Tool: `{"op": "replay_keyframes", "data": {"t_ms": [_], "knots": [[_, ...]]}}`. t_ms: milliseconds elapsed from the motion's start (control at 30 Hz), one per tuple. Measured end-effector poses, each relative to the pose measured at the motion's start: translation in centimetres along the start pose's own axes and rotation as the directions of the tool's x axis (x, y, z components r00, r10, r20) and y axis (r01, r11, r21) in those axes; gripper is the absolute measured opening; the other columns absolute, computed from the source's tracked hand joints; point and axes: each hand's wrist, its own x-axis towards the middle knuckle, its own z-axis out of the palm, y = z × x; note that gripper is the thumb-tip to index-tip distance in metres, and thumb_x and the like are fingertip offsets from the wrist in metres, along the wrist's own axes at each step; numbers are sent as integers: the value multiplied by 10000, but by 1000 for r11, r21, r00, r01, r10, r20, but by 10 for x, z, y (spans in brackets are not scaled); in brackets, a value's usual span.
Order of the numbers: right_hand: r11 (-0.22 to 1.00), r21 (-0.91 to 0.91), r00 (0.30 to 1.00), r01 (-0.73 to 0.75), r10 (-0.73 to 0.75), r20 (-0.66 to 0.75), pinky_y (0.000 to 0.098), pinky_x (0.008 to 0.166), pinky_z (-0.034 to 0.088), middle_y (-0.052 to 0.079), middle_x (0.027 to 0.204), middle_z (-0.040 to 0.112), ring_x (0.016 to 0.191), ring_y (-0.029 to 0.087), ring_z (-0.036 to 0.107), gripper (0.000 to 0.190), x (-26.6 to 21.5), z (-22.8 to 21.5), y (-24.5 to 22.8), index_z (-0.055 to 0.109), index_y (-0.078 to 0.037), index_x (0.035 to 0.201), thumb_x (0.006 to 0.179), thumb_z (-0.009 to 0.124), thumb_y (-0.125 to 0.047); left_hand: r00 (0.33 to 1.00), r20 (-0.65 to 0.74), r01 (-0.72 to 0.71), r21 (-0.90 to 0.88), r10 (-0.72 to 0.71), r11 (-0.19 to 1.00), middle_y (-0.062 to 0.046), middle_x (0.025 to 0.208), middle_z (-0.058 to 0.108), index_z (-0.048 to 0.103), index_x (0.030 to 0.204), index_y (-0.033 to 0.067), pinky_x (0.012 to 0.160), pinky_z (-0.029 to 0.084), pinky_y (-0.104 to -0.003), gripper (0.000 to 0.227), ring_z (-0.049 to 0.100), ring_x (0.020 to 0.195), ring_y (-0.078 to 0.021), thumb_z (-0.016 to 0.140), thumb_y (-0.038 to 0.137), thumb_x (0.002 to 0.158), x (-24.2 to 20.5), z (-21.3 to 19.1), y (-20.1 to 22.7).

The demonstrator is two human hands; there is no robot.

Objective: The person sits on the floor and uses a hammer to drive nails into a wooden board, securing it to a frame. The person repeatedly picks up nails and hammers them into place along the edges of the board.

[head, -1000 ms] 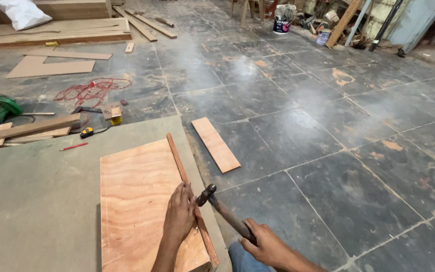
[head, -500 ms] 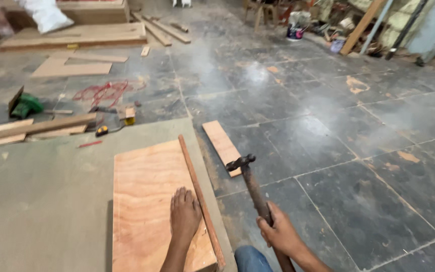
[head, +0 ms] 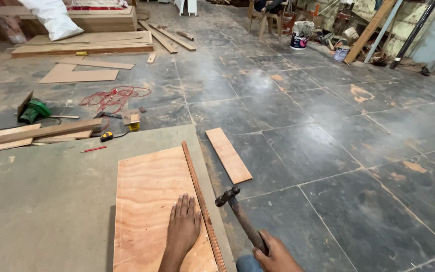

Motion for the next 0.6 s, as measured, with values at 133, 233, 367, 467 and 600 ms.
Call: {"op": "replay_keyframes", "data": {"t_ms": [133, 233, 367, 467, 600], "knots": [[970, 3, 969, -242, 242, 52, 362, 546, 434, 56, 644, 495, 581, 163, 524, 208, -1, 9, 28, 587, -15, 1001, 874, 710, -126, 999, 37, 24, -3, -24, 1000, -182, 1617, 299, 379, 1512, 35, 1243, 157, -453, 611, 224, 1527, -310, 412, 401, 1024, -4, -1, 1], [985, 22, 985, -170, 170, 16, 337, 613, 475, 46, 672, 565, 633, 150, 584, 201, 16, 18, 71, 646, -34, 1056, 894, 714, -131, 997, 62, 54, -7, -53, 999, -172, 1617, 294, 379, 1513, 54, 1233, 169, -448, 605, 221, 1526, -304, 409, 413, 1027, -5, -3, 4], [983, -77, 986, -169, 167, -25, 314, 642, 465, 49, 664, 581, 652, 133, 624, 229, 26, 22, 98, 674, -83, 1090, 886, 757, -147, 999, 32, 32, -26, -31, 999, -189, 1601, 299, 382, 1498, 37, 1217, 164, -462, 606, 225, 1506, -322, 434, 394, 1010, -5, -4, 3], [998, 47, 998, -34, 31, 60, 305, 619, 472, 19, 708, 579, 668, 110, 585, 313, 15, 15, 80, 642, -89, 1125, 827, 737, -85, 1000, -16, 9, -26, -9, 1000, -193, 1589, 336, 408, 1484, 33, 1223, 181, -458, 595, 259, 1501, -323, 443, 385, 1006, -5, -6, 2], [974, 10, 972, -226, 225, 65, 314, 523, 434, 21, 637, 506, 566, 117, 524, 183, -4, 9, 20, 592, -58, 985, 862, 717, -112, 998, -63, -20, -32, 18, 999, -217, 1575, 357, 425, 1478, 13, 1217, 190, -473, 587, 283, 1489, -341, 451, 371, 1014, -7, -6, 6]]}}
